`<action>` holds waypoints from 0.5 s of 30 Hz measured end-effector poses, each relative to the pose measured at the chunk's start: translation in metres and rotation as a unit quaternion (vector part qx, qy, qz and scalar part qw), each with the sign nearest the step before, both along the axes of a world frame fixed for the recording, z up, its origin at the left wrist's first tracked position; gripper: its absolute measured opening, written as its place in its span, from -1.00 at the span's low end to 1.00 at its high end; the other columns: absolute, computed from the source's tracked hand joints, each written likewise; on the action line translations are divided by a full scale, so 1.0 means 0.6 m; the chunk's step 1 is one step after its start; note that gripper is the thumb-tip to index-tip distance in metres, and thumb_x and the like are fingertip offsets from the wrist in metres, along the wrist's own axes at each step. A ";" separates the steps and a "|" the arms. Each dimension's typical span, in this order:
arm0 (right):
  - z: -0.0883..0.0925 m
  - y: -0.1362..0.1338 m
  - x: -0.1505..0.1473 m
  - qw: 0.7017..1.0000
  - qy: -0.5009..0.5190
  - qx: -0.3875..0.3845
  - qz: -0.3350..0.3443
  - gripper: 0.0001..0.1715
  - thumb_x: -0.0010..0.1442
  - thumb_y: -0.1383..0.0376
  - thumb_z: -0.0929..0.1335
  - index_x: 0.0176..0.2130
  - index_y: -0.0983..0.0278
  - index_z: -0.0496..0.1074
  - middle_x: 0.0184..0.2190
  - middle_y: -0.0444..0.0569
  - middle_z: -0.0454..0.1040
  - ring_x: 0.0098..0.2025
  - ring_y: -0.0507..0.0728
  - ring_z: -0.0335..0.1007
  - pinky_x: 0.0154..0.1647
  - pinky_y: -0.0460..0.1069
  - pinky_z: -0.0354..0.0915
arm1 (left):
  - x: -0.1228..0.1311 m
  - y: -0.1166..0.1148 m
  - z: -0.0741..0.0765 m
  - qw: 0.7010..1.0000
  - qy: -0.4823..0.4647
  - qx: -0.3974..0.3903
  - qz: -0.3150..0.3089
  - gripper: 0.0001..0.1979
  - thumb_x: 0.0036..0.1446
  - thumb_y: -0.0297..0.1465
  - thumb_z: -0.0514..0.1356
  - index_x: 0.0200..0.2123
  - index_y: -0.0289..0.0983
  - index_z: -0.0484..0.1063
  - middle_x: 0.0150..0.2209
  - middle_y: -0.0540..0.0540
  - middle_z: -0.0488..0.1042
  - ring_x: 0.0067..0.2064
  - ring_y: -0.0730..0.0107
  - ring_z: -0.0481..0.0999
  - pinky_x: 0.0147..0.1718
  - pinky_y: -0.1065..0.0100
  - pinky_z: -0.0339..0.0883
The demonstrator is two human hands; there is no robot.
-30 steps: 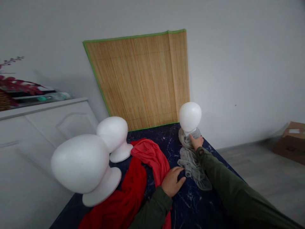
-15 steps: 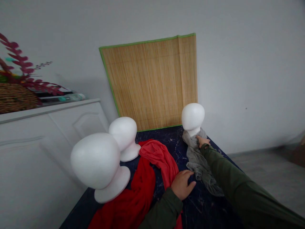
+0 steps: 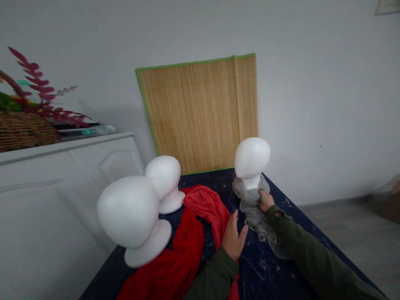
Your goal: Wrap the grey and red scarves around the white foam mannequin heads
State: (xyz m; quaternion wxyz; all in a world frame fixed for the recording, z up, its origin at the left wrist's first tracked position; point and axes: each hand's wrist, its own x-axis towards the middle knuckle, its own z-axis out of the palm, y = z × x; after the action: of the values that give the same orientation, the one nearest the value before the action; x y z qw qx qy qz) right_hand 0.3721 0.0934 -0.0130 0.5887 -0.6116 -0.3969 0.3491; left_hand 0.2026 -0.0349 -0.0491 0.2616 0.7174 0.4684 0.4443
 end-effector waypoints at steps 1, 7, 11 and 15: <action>-0.004 -0.020 -0.013 0.999 0.028 -0.004 0.022 -0.57 0.11 0.24 0.15 -0.06 0.36 0.32 -0.39 0.01 0.49 -0.29 0.17 0.43 -0.34 0.02 0.36 | -0.001 0.002 -0.001 0.999 -0.027 -0.001 0.018 -0.41 0.14 -0.25 -0.03 0.19 -0.32 -0.12 0.20 -0.30 0.02 0.14 0.21 0.17 0.10 0.12 0.06; -0.009 -0.155 -0.092 0.973 0.186 0.003 0.139 -0.56 -0.03 0.23 0.25 -0.11 0.27 0.33 -0.31 0.01 0.49 -0.26 0.19 0.43 -0.31 0.02 0.37 | -0.003 -0.001 0.010 0.986 -0.130 -0.023 0.105 -0.16 0.02 -0.18 0.10 0.20 -0.40 -0.32 0.23 -0.36 -0.10 0.23 0.17 -0.02 0.15 0.18 -0.05; 0.003 -0.176 -0.081 0.938 0.303 0.009 0.165 -0.61 -0.04 0.25 0.27 -0.15 0.28 0.32 -0.30 0.01 0.49 -0.21 0.19 0.41 -0.30 0.01 0.36 | -0.013 -0.010 0.037 0.981 -0.151 0.010 0.125 -0.43 0.09 -0.24 0.05 0.13 -0.29 -0.02 0.13 -0.24 0.17 0.15 0.26 0.17 0.11 0.22 0.03; 0.010 -0.155 -0.033 0.927 0.335 0.012 0.167 -0.72 -0.02 0.29 0.23 -0.24 0.27 0.34 -0.36 -0.01 0.49 -0.21 0.18 0.40 -0.29 0.01 0.36 | -0.036 -0.002 0.062 0.965 -0.245 0.018 0.095 -0.67 0.06 -0.33 0.09 -0.09 -0.27 0.33 -0.06 -0.13 0.40 0.02 0.25 0.32 0.07 0.20 0.08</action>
State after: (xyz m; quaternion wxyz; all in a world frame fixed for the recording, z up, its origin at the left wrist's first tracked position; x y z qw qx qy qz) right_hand 0.3520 0.0003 -0.0068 0.6278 -0.3765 -0.2769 0.6224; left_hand 0.1811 -0.0361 -0.0119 0.3115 0.5434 0.4481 0.6379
